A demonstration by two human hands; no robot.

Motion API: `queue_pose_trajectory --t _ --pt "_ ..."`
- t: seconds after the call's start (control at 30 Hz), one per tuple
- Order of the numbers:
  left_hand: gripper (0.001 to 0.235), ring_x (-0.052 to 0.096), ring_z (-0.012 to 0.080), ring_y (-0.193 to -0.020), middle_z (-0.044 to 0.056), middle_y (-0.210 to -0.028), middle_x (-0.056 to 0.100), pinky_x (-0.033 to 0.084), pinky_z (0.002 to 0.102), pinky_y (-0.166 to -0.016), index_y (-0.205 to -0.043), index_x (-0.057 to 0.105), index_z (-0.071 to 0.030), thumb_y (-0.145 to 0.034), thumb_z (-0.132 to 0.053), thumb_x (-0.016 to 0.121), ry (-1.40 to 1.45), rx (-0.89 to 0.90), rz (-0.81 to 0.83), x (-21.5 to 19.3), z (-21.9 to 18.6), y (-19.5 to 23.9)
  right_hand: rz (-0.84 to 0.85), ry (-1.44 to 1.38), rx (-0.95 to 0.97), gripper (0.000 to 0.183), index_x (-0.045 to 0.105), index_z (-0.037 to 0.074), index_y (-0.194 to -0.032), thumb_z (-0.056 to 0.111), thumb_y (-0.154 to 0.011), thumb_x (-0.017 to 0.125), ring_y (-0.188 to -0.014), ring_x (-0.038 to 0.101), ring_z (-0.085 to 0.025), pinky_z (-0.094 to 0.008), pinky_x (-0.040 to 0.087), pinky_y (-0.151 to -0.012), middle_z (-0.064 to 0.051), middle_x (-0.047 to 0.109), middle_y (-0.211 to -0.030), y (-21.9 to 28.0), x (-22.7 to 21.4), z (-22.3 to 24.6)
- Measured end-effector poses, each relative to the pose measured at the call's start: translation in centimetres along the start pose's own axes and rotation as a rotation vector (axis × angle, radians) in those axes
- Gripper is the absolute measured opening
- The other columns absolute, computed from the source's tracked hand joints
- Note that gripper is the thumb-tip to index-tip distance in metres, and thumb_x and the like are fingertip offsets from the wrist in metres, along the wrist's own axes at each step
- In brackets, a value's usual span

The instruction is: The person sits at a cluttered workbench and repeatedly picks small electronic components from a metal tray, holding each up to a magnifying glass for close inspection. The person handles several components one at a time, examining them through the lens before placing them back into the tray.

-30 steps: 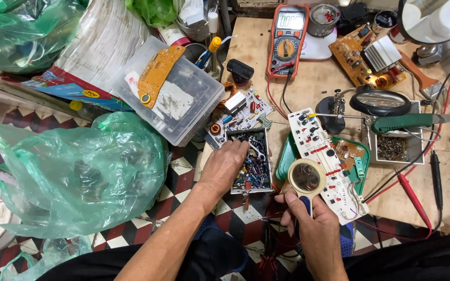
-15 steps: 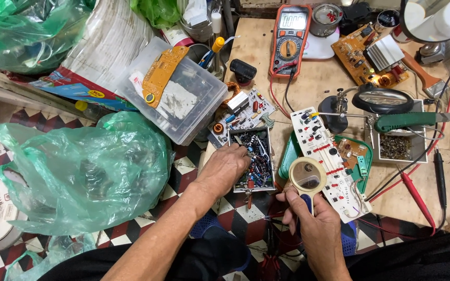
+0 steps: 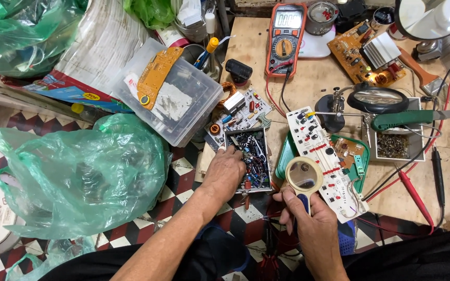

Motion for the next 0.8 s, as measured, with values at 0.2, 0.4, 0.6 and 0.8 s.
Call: queue_pose_trajectory --t 0.2,0.4,0.6,0.8 --pt "0.013 0.055 0.0392 -0.139 0.015 -0.125 0.07 0.042 0.057 -0.123 -0.102 0.082 -0.008 -0.097 0.001 0.073 0.005 0.006 -0.103 2.0 0.6 -0.6 0.0 -0.013 -0.004 0.027 0.082 -0.009 -0.102 0.014 -0.109 0.07 -0.054 0.051 -0.023 -0.034 0.041 -0.054 -0.02 0.075 -0.072 -0.2 -0.2 -0.4" --pt "0.015 0.059 0.0359 -0.129 0.013 -0.118 0.07 0.046 0.055 -0.119 -0.111 0.081 -0.009 -0.1 -0.002 0.073 -0.013 0.013 -0.087 1.7 0.6 -0.6 0.01 -0.024 -0.031 0.025 0.082 -0.008 -0.105 0.013 -0.109 0.07 -0.052 0.05 -0.022 -0.032 0.041 -0.052 -0.02 0.077 -0.073 -0.3 -0.1 -0.7" --pt "0.008 0.061 0.0321 -0.118 0.011 -0.107 0.069 0.053 0.051 -0.109 -0.107 0.079 -0.008 -0.102 -0.003 0.075 -0.008 0.042 -0.054 1.3 0.8 -0.3 0.017 -0.047 -0.016 0.025 0.08 -0.009 -0.105 0.012 -0.11 0.068 -0.055 0.051 -0.023 -0.035 0.042 -0.053 -0.024 0.078 -0.078 -0.1 -0.2 -0.4" --pt "0.006 0.062 0.0409 -0.137 0.015 -0.116 0.072 0.047 0.055 -0.125 -0.105 0.08 -0.006 -0.1 -0.01 0.079 0.087 0.058 -0.075 1.3 1.0 -0.2 0.022 -0.053 -0.014 0.026 0.08 -0.01 -0.108 0.012 -0.11 0.067 -0.058 0.053 -0.023 -0.035 0.042 -0.052 -0.026 0.079 -0.079 0.0 -0.2 -0.2"
Point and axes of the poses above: each hand's wrist, its own y-axis away from the middle knuckle, its own x-axis out of the palm, z = x × y, the point moved 6 cm from there along -y, towards the middle knuckle
